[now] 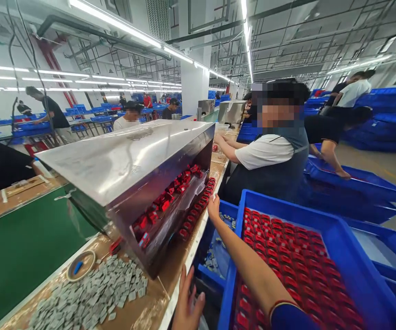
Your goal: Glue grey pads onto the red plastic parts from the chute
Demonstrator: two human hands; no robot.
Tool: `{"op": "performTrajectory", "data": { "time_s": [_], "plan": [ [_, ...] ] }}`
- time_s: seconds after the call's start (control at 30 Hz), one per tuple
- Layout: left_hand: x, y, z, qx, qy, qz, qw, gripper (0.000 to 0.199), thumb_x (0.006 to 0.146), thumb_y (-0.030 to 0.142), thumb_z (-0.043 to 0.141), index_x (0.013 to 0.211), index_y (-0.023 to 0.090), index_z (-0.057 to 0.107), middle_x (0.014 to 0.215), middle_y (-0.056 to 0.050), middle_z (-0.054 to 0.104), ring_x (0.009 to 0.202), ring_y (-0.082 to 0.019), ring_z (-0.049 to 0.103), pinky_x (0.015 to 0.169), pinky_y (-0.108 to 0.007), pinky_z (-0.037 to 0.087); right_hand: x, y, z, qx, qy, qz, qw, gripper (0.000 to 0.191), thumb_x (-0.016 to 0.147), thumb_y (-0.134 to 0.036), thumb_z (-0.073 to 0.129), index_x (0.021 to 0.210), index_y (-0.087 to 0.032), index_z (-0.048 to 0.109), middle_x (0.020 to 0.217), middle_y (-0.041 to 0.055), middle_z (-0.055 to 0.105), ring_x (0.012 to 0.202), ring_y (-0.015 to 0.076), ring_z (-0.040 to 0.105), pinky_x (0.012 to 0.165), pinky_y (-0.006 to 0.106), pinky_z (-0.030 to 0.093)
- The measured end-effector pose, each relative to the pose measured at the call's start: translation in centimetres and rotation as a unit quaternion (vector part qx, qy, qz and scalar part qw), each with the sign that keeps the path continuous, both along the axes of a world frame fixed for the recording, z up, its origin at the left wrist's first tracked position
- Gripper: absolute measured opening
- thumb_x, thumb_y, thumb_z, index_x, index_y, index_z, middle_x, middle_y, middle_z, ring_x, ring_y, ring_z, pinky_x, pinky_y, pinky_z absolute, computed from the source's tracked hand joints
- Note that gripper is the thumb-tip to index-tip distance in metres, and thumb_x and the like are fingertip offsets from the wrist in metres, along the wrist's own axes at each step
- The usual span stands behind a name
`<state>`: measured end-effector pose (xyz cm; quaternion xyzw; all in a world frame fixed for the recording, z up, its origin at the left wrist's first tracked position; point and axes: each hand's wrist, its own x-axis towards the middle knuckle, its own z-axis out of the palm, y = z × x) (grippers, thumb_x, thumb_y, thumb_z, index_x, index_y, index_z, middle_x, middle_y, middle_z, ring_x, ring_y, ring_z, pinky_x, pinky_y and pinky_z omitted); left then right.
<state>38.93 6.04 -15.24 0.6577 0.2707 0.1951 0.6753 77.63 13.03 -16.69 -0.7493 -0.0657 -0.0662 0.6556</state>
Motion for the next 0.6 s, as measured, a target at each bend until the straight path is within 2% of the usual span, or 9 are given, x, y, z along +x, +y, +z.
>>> {"op": "performTrajectory", "data": {
  "time_s": [0.1,0.23,0.33,0.43,0.6],
  "plan": [
    [4.7,0.3,-0.5,-0.041,-0.029,0.020,0.999,0.090,0.081,0.079,0.065,0.151,0.024,0.053,0.178,-0.010,-0.003,0.155,-0.041,0.034,0.120,-0.043,0.044,2.0,2.8,0.3,0.013,-0.002,-0.004,1.000,0.049,0.102,-0.045,0.060,0.144,-0.020,0.055,0.153,0.0132,0.051,0.140,0.0331,0.049,0.117,0.061,0.038],
    [8.2,0.5,-0.5,-0.052,-0.022,0.049,0.997,0.095,0.080,0.081,0.064,0.154,0.024,0.047,0.178,-0.012,-0.003,0.150,-0.040,0.044,0.117,-0.040,0.046,2.8,5.3,-0.3,0.012,-0.010,0.015,1.000,0.054,0.102,-0.050,0.058,0.146,-0.021,0.053,0.158,0.0137,0.046,0.145,0.0349,0.043,0.120,0.063,0.032],
    [9.6,0.7,-0.2,-0.050,-0.012,0.057,0.997,0.096,0.081,0.082,0.061,0.157,0.026,0.042,0.177,-0.011,-0.011,0.146,-0.039,0.050,0.113,-0.037,0.050,2.7,6.0,-1.1,0.005,-0.010,0.028,1.000,0.056,0.103,-0.052,0.053,0.148,-0.020,0.051,0.162,0.0146,0.041,0.150,0.0357,0.037,0.122,0.063,0.028],
    [10.3,0.8,-0.1,-0.041,-0.005,0.051,0.998,0.095,0.083,0.079,0.060,0.160,0.026,0.039,0.177,-0.011,-0.013,0.146,-0.039,0.050,0.112,-0.037,0.051,3.6,5.2,-1.6,0.003,-0.007,0.032,0.999,0.058,0.104,-0.053,0.048,0.152,-0.020,0.047,0.162,0.0158,0.040,0.151,0.0358,0.034,0.122,0.062,0.028],
    [10.0,1.2,-0.8,-0.057,0.004,0.028,0.998,0.094,0.083,0.072,0.068,0.160,0.027,0.039,0.177,-0.011,-0.012,0.147,-0.042,0.047,0.114,-0.042,0.049,7.7,3.5,-0.4,0.013,-0.003,0.010,1.000,0.059,0.104,-0.053,0.051,0.154,-0.022,0.044,0.163,0.0147,0.038,0.150,0.0363,0.035,0.123,0.064,0.024]
  ]
}}
